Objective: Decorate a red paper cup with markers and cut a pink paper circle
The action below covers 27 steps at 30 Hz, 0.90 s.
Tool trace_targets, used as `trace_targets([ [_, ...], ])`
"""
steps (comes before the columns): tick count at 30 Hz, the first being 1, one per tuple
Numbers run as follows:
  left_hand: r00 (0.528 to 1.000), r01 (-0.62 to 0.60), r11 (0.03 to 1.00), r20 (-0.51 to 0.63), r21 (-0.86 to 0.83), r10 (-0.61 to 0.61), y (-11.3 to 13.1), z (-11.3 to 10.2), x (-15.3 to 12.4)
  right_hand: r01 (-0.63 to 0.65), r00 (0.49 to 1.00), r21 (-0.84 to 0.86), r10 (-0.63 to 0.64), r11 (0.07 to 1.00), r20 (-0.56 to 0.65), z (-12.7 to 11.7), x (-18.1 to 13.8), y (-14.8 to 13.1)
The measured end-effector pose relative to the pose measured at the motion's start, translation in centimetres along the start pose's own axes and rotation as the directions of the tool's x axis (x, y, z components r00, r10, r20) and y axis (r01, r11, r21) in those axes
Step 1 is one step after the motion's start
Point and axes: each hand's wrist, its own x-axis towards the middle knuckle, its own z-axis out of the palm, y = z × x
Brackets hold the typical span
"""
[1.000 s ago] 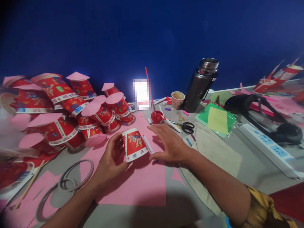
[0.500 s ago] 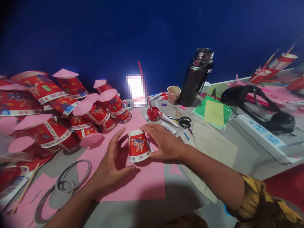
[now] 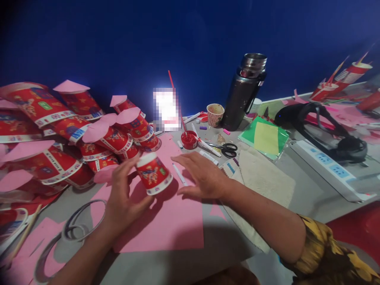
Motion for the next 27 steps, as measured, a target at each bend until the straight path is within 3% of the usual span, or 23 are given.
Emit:
trace_targets([
  [2, 0.980, 0.134, 0.973, -0.119, -0.187, -0.158, -0.5, -0.1, 0.5, -0.127, 0.988, -0.076, 0.133, 0.989, 0.078, -0.1, 0.1, -0.1],
  [5, 0.930, 0.237, 0.861, -0.151, -0.449, -0.335, -1.1, 0.3, 0.9, -0.250, 0.921, -0.200, 0.297, 0.947, 0.252, 0.0, 0.6, -1.1],
  [8, 0.903, 0.304, 0.774, -0.090, -0.556, -0.419, -1.0, 0.8, 1.1, -0.304, 0.844, -0.282, 0.394, 0.910, 0.363, 0.5, 1.1, -2.3],
  [11, 0.879, 0.376, 0.670, 0.018, -0.640, -0.476, -0.3, 0.6, 1.0, -0.349, 0.819, -0.297, 0.443, 0.889, 0.364, 0.6, 1.3, -2.7],
  [13, 0.828, 0.475, 0.524, 0.156, -0.707, -0.539, 0.1, 0.1, 0.7, -0.374, 0.812, -0.281, 0.459, 0.884, 0.361, 0.3, 1.3, -2.5],
  [16, 0.712, 0.623, 0.213, 0.433, -0.753, -0.552, 0.1, -0.8, 0.1, -0.374, 0.833, -0.219, 0.430, 0.901, 0.349, 0.1, 1.1, -2.1],
  [18, 0.680, 0.652, 0.063, 0.547, -0.755, -0.488, 0.1, -1.1, -0.2, -0.331, 0.856, -0.188, 0.378, 0.925, 0.352, 0.2, 1.0, -1.8],
  [22, 0.723, 0.603, -0.011, 0.552, -0.798, -0.415, 0.2, -1.1, -0.3, -0.255, 0.894, -0.141, 0.289, 0.957, 0.343, 0.9, 0.4, -1.0],
  [25, 0.729, 0.585, -0.048, 0.551, -0.810, -0.406, 0.1, -0.8, -0.3, -0.264, 0.935, -0.057, 0.270, 0.963, 0.230, 1.2, 0.0, -0.3],
  [27, 0.722, 0.575, -0.128, 0.575, -0.808, -0.385, 0.0, -0.6, -0.3, -0.274, 0.947, -0.028, 0.274, 0.961, 0.168, 1.3, -0.1, 0.0],
])
